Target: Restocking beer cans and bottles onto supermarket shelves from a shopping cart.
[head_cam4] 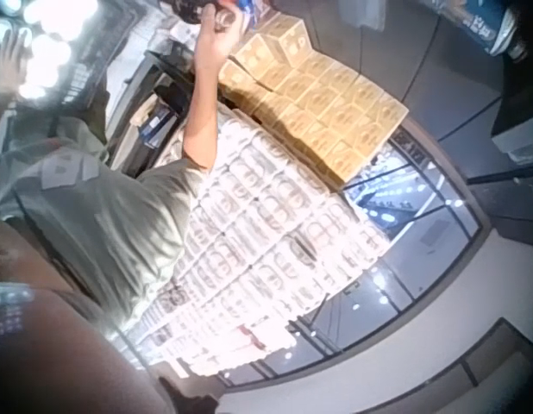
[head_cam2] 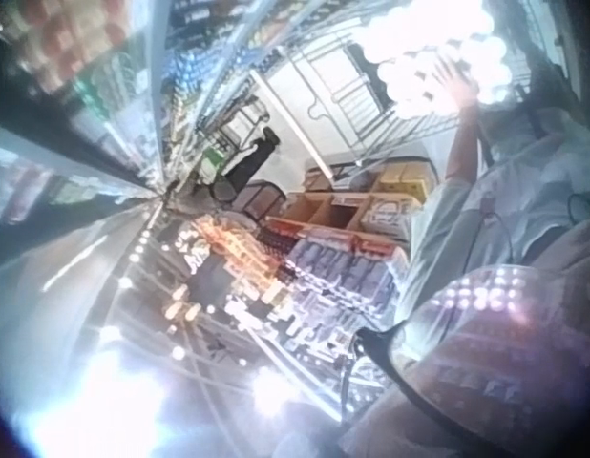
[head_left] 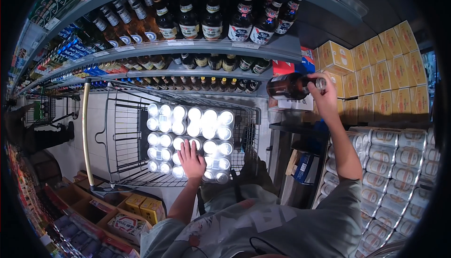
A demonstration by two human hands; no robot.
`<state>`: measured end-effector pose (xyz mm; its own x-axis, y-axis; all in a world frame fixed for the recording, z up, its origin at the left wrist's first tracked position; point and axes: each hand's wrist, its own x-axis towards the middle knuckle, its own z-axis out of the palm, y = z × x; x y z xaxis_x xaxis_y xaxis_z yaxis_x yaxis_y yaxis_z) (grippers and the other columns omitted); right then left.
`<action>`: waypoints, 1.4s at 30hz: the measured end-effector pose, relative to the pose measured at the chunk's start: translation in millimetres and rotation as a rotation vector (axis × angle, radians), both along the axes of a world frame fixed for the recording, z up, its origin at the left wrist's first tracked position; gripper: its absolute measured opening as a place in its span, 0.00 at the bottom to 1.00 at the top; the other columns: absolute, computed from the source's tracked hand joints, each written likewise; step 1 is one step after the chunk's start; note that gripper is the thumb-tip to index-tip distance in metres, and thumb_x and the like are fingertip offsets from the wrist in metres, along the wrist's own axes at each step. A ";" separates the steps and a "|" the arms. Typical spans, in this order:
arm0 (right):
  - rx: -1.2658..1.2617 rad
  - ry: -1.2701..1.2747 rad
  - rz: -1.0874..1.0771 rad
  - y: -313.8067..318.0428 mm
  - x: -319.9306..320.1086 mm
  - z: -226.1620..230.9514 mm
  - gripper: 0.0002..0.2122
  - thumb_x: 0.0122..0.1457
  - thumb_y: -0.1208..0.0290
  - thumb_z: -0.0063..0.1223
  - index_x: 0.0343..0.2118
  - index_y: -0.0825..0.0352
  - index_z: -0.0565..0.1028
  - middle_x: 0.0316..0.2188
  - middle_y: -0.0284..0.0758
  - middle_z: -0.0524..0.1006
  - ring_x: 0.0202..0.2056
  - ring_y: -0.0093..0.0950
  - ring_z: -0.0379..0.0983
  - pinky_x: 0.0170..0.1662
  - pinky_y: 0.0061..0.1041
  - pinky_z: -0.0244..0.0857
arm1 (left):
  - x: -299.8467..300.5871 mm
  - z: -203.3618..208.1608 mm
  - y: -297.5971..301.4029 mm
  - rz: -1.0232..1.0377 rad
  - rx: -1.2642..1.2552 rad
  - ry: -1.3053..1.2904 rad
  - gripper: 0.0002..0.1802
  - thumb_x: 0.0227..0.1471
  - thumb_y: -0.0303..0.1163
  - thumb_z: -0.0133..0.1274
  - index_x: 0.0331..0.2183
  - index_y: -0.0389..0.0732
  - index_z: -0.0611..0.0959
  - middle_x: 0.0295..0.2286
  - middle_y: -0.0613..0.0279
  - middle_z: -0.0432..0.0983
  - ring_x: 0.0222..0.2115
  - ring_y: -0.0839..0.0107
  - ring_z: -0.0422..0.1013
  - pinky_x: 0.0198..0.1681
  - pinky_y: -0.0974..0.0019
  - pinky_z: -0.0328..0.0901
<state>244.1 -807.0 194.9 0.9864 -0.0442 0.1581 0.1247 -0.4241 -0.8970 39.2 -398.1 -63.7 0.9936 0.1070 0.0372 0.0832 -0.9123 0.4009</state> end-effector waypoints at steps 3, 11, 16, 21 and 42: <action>-0.045 -0.141 0.006 -15.5 38.4 27.9 0.07 0.63 0.72 0.59 0.42 0.66 0.77 0.34 0.26 0.63 0.31 0.11 0.60 0.33 0.13 0.54 | 0.2 0.9 0.4 -0.008 -0.009 0.007 0.39 0.45 0.30 0.49 0.63 0.40 0.68 0.67 0.47 0.53 0.69 0.46 0.45 0.70 0.38 0.38; -0.163 -0.285 0.008 -46.6 146.2 29.9 0.10 0.63 0.66 0.62 0.43 0.66 0.79 0.36 0.27 0.67 0.34 0.17 0.65 0.38 0.17 0.61 | 1.5 3.0 -0.7 0.008 -0.018 0.001 0.36 0.50 0.33 0.48 0.62 0.42 0.69 0.66 0.49 0.56 0.68 0.47 0.49 0.70 0.39 0.39; -0.137 -0.217 -0.022 -53.0 178.0 8.4 0.13 0.62 0.64 0.63 0.43 0.67 0.79 0.35 0.28 0.71 0.34 0.17 0.66 0.40 0.18 0.63 | 1.7 2.9 1.1 0.006 -0.004 0.009 0.35 0.50 0.33 0.48 0.62 0.42 0.69 0.66 0.49 0.56 0.68 0.46 0.49 0.70 0.39 0.40; -0.147 -0.103 -0.006 -52.9 193.4 4.2 0.15 0.62 0.61 0.62 0.43 0.69 0.79 0.32 0.29 0.76 0.33 0.17 0.68 0.39 0.19 0.64 | 1.5 2.2 0.2 0.022 -0.015 0.024 0.35 0.50 0.33 0.48 0.62 0.42 0.70 0.66 0.49 0.56 0.68 0.46 0.49 0.69 0.39 0.40; -0.166 -0.053 -0.142 -13.0 232.1 -6.1 0.18 0.58 0.60 0.66 0.42 0.70 0.79 0.28 0.33 0.82 0.29 0.22 0.74 0.37 0.24 0.67 | 1.0 2.4 -1.4 0.015 0.006 0.027 0.36 0.50 0.33 0.48 0.62 0.42 0.69 0.66 0.48 0.56 0.68 0.45 0.49 0.69 0.39 0.40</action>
<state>476.2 -820.0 188.9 0.9623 -0.1513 0.2261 0.0981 -0.5821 -0.8072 40.2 -399.5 -61.3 0.9926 0.1212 0.0108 0.1073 -0.9133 0.3928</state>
